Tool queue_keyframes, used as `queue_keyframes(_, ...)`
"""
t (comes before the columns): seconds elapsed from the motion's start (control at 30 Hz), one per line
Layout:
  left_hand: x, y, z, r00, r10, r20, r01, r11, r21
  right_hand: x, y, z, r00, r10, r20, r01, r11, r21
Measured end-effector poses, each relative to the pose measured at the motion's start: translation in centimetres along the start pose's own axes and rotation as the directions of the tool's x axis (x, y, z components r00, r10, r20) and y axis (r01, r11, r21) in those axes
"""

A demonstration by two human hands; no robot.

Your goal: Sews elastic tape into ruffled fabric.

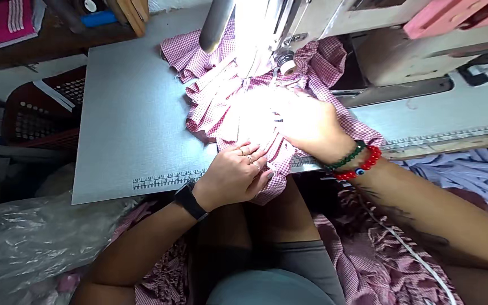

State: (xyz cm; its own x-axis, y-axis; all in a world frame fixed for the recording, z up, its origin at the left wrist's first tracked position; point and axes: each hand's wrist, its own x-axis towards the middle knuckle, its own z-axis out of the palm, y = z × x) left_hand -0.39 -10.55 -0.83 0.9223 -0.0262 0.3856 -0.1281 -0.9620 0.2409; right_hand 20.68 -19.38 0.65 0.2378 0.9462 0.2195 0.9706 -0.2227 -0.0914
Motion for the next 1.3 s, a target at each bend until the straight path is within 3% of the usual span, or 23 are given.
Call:
queue_keyframes(0.2,0.3,-0.1,0.1,0.999,-0.023,-0.037,0.024,1.000,0.016,3.0,0.2,0.9,0.999,0.031,0.036,-0.025,0.986,-0.162)
queue_keyframes(0.37,0.7,0.1,0.1,0.997,-0.071,-0.023,0.072,0.995,0.072,4.2,-0.2,-0.1,0.992,0.103,0.068,-0.099,0.993,-0.061)
queue_keyframes(0.5,0.7,-0.3,0.4,0.998,-0.049,-0.028,0.051,0.997,0.058,0.2,-1.2,-1.9,0.997,-0.030,-0.075,0.039,0.993,0.112)
queue_keyframes(0.73,0.4,-0.4,0.2,0.999,-0.031,-0.026,0.032,0.999,0.026,-1.7,-0.7,-1.4,0.999,0.009,-0.043,-0.008,1.000,0.021)
queue_keyframes(1.0,1.3,-1.8,-0.5,0.996,-0.091,-0.014,0.091,0.995,0.043,0.9,0.2,0.0,1.000,0.013,-0.013,-0.013,0.999,0.030)
queue_keyframes(1.13,1.8,-2.6,-1.2,0.992,-0.122,0.015,0.121,0.992,0.043,3.1,0.6,1.0,0.998,0.026,-0.052,-0.031,0.996,-0.079)
queue_keyframes(1.3,2.5,-4.5,-0.9,0.990,-0.137,0.038,0.133,0.987,0.089,4.8,0.5,0.4,0.991,0.135,0.012,-0.134,0.988,-0.072)
